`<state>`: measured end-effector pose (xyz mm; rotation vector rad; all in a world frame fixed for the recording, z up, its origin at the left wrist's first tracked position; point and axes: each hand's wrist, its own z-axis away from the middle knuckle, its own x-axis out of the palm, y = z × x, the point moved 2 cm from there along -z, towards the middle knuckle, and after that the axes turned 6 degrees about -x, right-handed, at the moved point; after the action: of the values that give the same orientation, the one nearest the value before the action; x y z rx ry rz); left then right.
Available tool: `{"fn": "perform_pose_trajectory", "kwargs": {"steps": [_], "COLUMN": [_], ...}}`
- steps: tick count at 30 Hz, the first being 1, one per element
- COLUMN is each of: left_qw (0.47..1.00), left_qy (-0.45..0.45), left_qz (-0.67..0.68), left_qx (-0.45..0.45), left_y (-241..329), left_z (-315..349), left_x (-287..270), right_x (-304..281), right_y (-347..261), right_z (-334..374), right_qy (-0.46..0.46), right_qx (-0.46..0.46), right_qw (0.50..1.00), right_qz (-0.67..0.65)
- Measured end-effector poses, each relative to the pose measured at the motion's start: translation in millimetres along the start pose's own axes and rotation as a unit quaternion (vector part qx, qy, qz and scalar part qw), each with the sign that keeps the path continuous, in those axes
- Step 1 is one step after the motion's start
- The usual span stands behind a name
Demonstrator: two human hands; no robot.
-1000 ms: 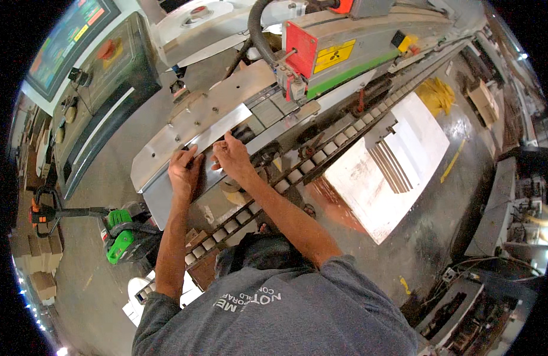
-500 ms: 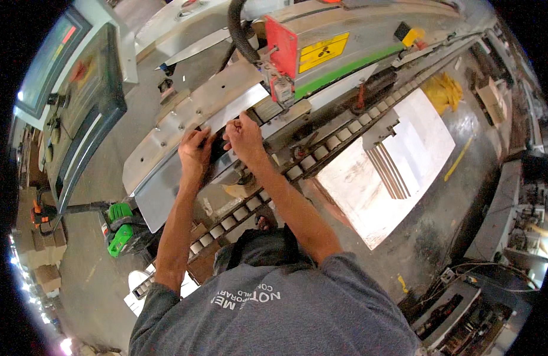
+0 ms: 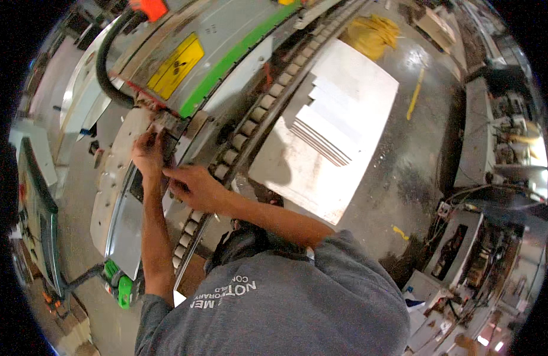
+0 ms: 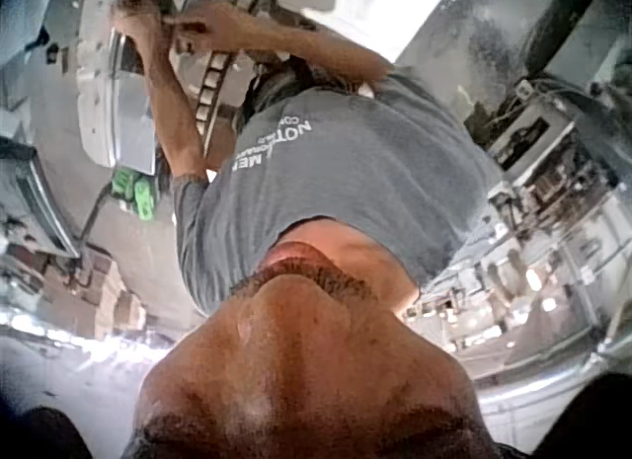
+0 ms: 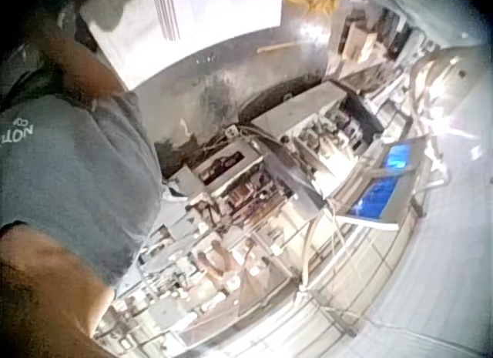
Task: The person feeds small wooden rectangular panels into a wood edging machine and then picks up several panels at once from a stack on a table.
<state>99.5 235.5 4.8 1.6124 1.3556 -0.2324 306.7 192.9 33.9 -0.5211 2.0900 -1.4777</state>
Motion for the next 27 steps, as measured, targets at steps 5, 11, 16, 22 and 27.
{"fn": "perform_pose_trajectory", "kwargs": {"steps": [5,11,16,22,27], "left_qw": [0.999,0.994,0.992,0.986,0.973], "left_qy": [-0.006,-0.044,0.006,-0.095,-0.222], "left_qz": [0.037,0.040,0.071,0.121,0.062], "left_qx": [-0.024,-0.088,-0.099,-0.060,0.025], "left_y": [9.8,-3.8,31.1,81.9,146.5], "left_z": [33.2,90.2,108.7,140.3,156.9], "left_x": [-29.6,-62.5,-83.1,-107.7,-123.4], "right_x": [-126.2,-256.2,-264.2,-200.6,-49.1], "right_y": [3.9,45.8,50.9,-21.3,-22.3], "right_z": [82.5,120.0,124.6,102.9,76.8], "right_qy": [0.152,0.119,0.087,0.215,0.217], "right_qx": [0.014,0.172,0.199,0.192,0.219], "right_qw": [0.942,0.793,0.780,0.915,0.935], "right_qz": [0.298,0.572,0.587,0.283,-0.174]}}
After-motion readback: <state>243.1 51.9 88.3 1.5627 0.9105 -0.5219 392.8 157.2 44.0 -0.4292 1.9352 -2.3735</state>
